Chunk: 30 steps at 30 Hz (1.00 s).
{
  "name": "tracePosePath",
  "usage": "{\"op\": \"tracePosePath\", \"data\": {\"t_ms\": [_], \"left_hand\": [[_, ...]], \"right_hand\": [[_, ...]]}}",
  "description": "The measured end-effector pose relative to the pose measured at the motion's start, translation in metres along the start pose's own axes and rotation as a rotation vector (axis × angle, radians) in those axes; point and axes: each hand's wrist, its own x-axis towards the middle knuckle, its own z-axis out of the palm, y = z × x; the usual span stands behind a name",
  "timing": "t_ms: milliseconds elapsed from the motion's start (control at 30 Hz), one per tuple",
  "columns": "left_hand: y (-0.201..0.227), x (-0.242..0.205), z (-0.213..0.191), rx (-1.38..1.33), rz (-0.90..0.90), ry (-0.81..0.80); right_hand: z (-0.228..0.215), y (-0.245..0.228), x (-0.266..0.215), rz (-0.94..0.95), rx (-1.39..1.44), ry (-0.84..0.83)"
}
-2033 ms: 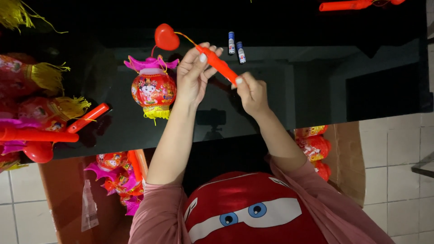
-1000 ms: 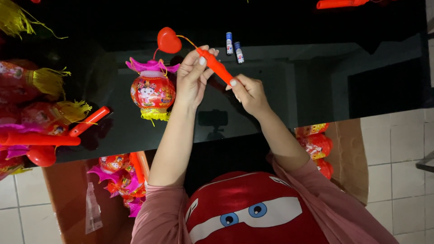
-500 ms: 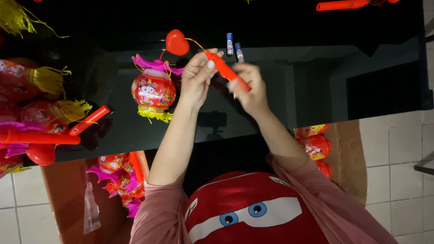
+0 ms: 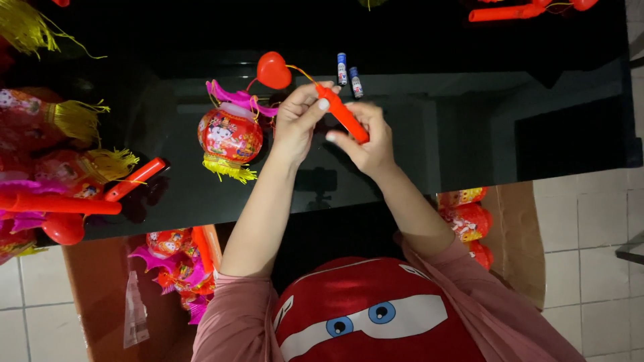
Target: Assembling small decorative lanterns by inserting batteries into the handles and attaching the lantern bodies.
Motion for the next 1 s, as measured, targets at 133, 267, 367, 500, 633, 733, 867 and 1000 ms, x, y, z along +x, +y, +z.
{"op": "tracePosePath", "data": {"t_ms": [133,267,367,500,633,733,867,1000], "left_hand": [[0.010,0.000,0.005,0.092,-0.003,-0.028],[0.015,-0.004,0.004,0.226,-0.013,-0.027],[0.047,-0.021,0.020,0.438,0.006,-0.047],[0.124,-0.049,0.043,0.925,0.259,-0.128],[0.184,-0.052,0.028,1.575,0.493,-0.048],[0.195,-0.052,0.006,2.056,0.069,-0.003],[0.185,-0.049,-0.004,1.551,-0.163,0.138],[0.139,-0.060,-0.023,0.742,0.166,0.191]], "right_hand": [[-0.004,-0.001,0.002,0.043,-0.027,0.053],[-0.010,0.011,-0.002,0.224,0.437,-0.052],[-0.013,0.017,-0.006,0.225,0.457,-0.071],[-0.018,0.024,-0.008,0.234,0.368,-0.051],[-0.012,0.002,0.000,0.185,0.368,-0.028],[-0.013,-0.007,0.001,0.200,0.328,-0.087],[-0.012,0.011,0.001,0.140,0.488,0.004],[-0.021,0.023,-0.007,0.164,0.699,0.049]]}}
